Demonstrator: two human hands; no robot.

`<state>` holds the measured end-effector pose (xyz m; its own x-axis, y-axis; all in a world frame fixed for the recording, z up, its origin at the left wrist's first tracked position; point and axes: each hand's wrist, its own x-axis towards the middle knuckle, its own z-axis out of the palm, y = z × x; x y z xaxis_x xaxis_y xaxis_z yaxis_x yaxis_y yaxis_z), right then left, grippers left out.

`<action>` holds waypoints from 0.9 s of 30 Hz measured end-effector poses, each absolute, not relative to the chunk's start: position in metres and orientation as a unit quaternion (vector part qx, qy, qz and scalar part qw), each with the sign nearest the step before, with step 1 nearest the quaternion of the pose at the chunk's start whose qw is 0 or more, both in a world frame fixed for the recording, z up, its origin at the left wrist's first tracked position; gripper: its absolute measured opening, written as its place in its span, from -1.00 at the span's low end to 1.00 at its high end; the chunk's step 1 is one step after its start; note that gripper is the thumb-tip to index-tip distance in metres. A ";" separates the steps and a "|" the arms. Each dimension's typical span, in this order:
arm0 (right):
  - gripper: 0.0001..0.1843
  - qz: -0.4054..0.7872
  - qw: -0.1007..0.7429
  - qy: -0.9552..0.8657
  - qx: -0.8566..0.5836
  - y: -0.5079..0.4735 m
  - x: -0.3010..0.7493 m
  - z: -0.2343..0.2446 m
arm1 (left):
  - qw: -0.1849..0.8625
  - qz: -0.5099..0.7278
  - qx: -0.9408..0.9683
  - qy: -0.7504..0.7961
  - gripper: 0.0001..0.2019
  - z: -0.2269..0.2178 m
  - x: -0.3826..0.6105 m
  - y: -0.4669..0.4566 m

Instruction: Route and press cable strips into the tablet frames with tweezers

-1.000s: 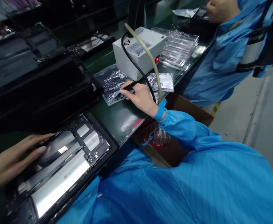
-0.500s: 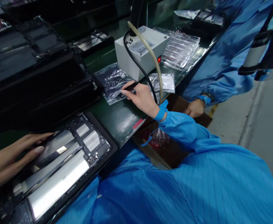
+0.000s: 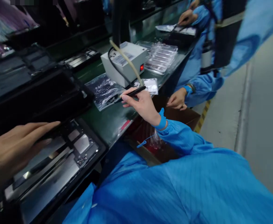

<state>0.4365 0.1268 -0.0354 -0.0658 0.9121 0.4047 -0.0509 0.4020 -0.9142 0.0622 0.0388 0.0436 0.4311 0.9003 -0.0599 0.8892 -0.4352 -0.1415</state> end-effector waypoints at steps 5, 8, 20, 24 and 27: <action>-0.87 0.169 0.622 -0.666 -0.376 0.063 0.511 -0.029 | 0.018 0.062 -0.974 -0.215 -0.59 0.057 0.224 0.104; -0.87 -0.029 0.678 -0.600 -0.423 0.044 0.556 -0.040 | -0.140 -0.011 -0.979 -0.145 -0.60 0.037 0.338 0.136; -0.56 0.270 0.861 -0.289 -0.320 0.097 0.625 -0.085 | -0.740 -0.207 -0.603 -0.214 -0.42 0.019 0.453 0.122; -0.54 0.266 0.797 -0.408 -0.357 0.084 0.610 -0.066 | -0.675 -0.233 -0.656 -0.245 -0.44 0.040 0.340 0.107; -0.52 0.342 0.750 -0.461 -0.328 0.075 0.582 -0.054 | -0.483 -0.194 -0.784 -0.338 -0.53 0.060 0.232 0.086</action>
<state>0.5819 0.0754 -0.0538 0.3402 0.8155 0.4682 -0.2108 0.5514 -0.8072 0.2322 0.0859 0.0595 0.6953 0.7184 -0.0221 0.3429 -0.3046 0.8886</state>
